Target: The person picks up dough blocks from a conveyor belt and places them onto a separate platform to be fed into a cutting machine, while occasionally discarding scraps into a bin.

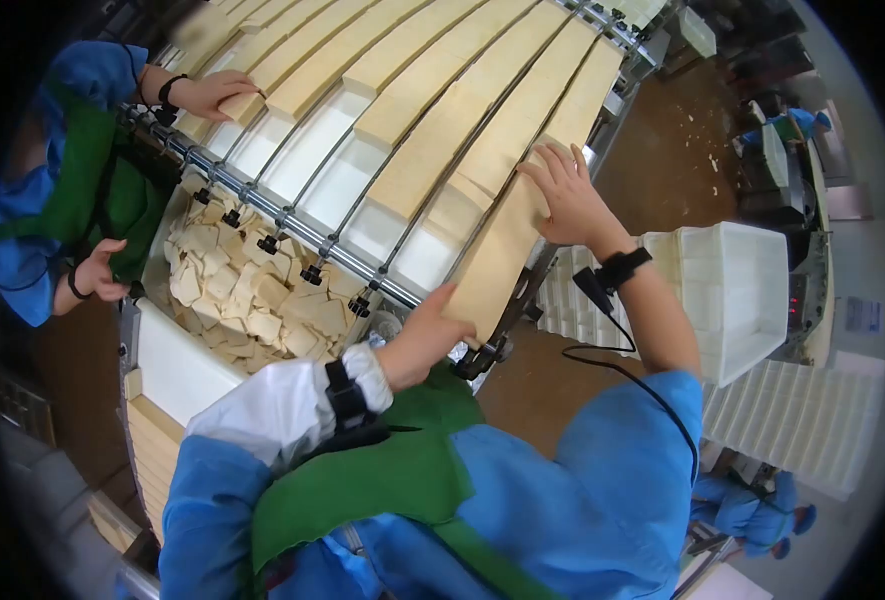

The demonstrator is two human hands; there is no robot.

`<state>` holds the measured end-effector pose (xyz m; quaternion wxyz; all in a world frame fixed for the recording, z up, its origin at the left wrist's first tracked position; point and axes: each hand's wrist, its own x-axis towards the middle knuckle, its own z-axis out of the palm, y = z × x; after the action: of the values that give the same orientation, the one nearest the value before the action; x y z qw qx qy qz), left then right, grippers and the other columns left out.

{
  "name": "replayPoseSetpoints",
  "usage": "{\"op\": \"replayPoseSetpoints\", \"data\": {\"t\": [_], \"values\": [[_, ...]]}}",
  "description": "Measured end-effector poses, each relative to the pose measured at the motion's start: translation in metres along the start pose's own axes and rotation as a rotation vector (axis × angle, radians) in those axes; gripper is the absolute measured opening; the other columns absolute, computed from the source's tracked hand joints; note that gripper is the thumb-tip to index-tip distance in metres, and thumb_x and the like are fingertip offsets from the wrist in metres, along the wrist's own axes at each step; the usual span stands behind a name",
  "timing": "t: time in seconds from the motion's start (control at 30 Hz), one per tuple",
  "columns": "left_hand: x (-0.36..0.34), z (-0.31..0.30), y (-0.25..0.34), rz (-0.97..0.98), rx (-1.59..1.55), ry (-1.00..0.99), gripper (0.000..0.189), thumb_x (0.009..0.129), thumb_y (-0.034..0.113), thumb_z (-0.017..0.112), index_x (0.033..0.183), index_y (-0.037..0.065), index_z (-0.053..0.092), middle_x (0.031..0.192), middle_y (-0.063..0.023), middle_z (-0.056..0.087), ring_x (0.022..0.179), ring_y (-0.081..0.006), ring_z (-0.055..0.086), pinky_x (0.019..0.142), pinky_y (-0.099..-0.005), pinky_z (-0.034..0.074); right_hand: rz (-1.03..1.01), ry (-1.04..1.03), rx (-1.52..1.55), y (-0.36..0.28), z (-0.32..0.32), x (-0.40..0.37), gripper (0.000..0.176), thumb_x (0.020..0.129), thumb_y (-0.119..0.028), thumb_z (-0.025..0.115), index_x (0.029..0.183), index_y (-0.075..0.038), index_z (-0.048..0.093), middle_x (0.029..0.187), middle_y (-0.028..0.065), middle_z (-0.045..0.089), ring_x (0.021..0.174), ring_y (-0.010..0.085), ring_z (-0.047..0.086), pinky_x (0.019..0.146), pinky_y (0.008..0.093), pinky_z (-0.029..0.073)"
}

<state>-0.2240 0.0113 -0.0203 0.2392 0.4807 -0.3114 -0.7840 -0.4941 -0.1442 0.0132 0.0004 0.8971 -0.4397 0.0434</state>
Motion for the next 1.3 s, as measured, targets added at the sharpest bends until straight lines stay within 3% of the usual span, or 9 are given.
{"op": "replayPoseSetpoints", "data": {"t": [0.1,0.23,0.33,0.43,0.67,0.8,0.97,1.03,1.3], "values": [[0.027,0.01,-0.003,0.243,0.012,-0.01,0.078,0.087,-0.002,0.067,0.154,0.002,0.029,0.118,-0.0124,0.064,0.1,-0.0168,0.063,0.082,-0.0284,0.052,-0.027,-0.011,0.205,-0.031,0.002,-0.013,0.075,0.066,-0.016,0.072,0.137,-0.01,0.051,0.142,0.02,0.047,0.141,0.0408,0.036,0.119,0.0603,0.021],[0.046,0.006,-0.024,0.201,0.11,0.162,0.069,0.087,0.005,0.071,0.145,0.004,0.034,0.111,-0.0178,0.068,0.103,-0.0231,0.068,0.086,-0.0351,0.054,-0.115,-0.025,0.469,-0.08,0.019,-0.031,0.069,0.067,-0.019,0.072,0.133,-0.009,0.053,0.139,0.017,0.05,0.137,0.0394,0.041,0.118,0.0554,0.026],[0.046,0.0,-0.028,0.174,0.206,0.275,0.056,0.09,0.009,0.072,0.131,0.011,0.035,0.078,-0.015,0.069,0.066,-0.0274,0.071,0.062,-0.0396,0.055,-0.112,-0.043,0.491,-0.105,0.035,-0.041,0.061,0.075,-0.026,0.075,0.131,-0.01,0.056,0.139,0.0167,0.051,0.136,0.0389,0.042,0.118,0.0547,0.028],[0.041,0.0,-0.027,0.155,0.109,0.286,0.059,0.088,0.006,0.072,0.133,0.01,0.034,0.073,-0.0129,0.068,0.061,-0.0267,0.07,0.058,-0.0385,0.053,-0.092,-0.024,0.49,-0.112,0.041,-0.048,0.057,0.08,-0.03,0.076,0.131,-0.011,0.057,0.141,0.0166,0.051,0.138,0.0388,0.041,0.119,0.0549,0.026],[0.012,-0.015,0.005,0.091,0.341,0.262,0.059,0.083,-0.001,0.067,0.133,0.004,0.037,0.079,-0.012,0.068,0.066,-0.0211,0.071,0.059,-0.0322,0.058,0.029,-0.048,0.408,-0.12,0.045,-0.056,0.06,0.084,-0.026,0.073,0.139,-0.013,0.053,0.151,0.0151,0.046,0.145,0.0377,0.036,0.122,0.055,0.022],[-0.048,-0.074,0.039,0.036,0.143,0.01,0.058,0.087,-0.002,0.069,0.136,0.005,0.039,0.085,-0.0116,0.069,0.075,-0.0165,0.069,0.064,-0.0271,0.058,0.068,-0.057,0.32,-0.137,0.045,-0.06,0.064,0.084,-0.022,0.072,0.143,-0.013,0.05,0.155,0.014,0.042,0.146,0.0371,0.035,0.123,0.0565,0.019],[-0.149,-0.156,0.015,0.268,0.244,0.424,0.056,0.088,0.0,0.069,0.136,0.008,0.042,0.093,-0.0088,0.065,0.073,-0.0135,0.067,0.062,-0.0249,0.055,0.18,-0.028,0.067,-0.155,0.068,-0.054,0.083,0.082,-0.031,0.078,0.154,-0.015,0.04,0.165,0.0133,0.03,0.152,0.0346,0.027,0.12,0.0672,0.01],[-0.176,-0.182,-0.014,0.408,0.539,0.956,0.054,0.084,0.007,0.073,0.132,0.008,0.048,0.093,-0.0093,0.066,0.07,-0.0144,0.067,0.061,-0.0272,0.052,0.229,0.009,0.027,-0.154,0.073,-0.055,0.087,0.081,-0.035,0.079,0.155,-0.015,0.038,0.165,0.0147,0.028,0.153,0.0355,0.025,0.119,0.0694,0.008],[-0.25,-0.23,-0.14,0.181,0.192,1.336,0.055,0.082,0.014,0.076,0.13,0.006,0.051,0.096,-0.0087,0.065,0.07,-0.0154,0.065,0.062,-0.0307,0.053,0.178,0.021,-0.035,-0.207,0.023,-0.012,0.09,0.077,-0.029,0.078,0.154,-0.009,0.037,0.166,0.0218,0.022,0.154,0.0429,0.017,0.116,0.0728,0.006]]}}
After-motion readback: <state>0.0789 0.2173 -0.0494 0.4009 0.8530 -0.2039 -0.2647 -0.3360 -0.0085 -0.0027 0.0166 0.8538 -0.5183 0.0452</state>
